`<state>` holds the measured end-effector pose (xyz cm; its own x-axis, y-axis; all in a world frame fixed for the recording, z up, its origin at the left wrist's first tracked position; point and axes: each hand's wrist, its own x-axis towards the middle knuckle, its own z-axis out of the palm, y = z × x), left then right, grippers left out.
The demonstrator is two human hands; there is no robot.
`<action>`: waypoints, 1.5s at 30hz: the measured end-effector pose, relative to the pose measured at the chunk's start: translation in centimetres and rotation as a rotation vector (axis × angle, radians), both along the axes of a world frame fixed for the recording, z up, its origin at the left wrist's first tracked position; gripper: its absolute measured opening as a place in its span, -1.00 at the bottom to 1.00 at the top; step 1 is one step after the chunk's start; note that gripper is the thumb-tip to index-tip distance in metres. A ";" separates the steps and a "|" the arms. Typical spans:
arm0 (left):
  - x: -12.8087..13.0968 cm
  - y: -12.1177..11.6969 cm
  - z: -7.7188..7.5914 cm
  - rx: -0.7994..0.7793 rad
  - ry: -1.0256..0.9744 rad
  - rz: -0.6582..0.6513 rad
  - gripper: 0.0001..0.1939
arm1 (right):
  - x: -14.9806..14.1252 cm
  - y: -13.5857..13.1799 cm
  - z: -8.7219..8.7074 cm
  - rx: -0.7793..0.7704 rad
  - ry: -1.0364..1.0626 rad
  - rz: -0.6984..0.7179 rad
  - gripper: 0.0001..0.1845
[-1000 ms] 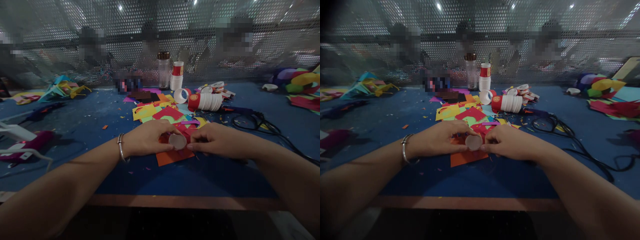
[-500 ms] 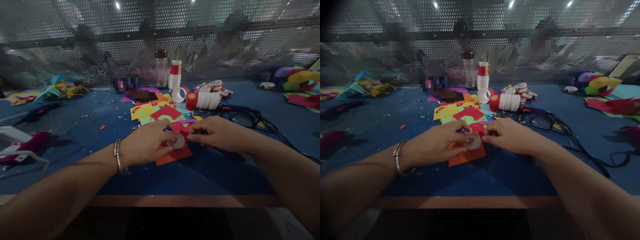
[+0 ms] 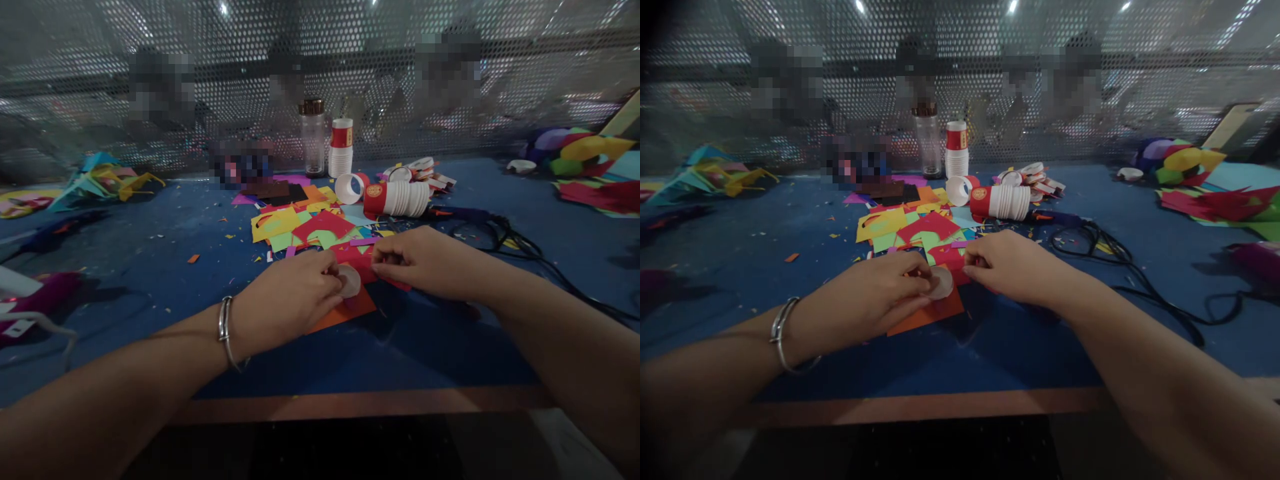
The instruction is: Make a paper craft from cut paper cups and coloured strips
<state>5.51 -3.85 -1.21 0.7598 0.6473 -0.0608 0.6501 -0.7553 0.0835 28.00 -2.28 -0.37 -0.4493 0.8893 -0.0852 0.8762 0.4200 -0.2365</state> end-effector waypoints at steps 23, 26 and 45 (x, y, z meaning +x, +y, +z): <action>0.5 -2.6 -1.0 0.099 0.086 -0.012 -0.28 | -0.3 2.4 -0.5 0.075 0.234 -0.076 -0.81; 0.9 -2.7 -1.2 0.099 0.148 0.006 -0.23 | -1.9 2.9 -0.5 0.013 0.219 -0.019 -0.81; 0.9 -2.8 -2.5 0.124 0.148 0.015 -0.26 | -6.8 5.0 -0.4 -0.161 0.118 0.113 -0.96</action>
<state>6.44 -6.63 -3.71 0.7385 0.6681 -0.0909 0.6597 -0.7438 -0.1070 21.22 2.68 -0.74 -0.5608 0.8118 -0.1629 0.7880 0.4629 -0.4060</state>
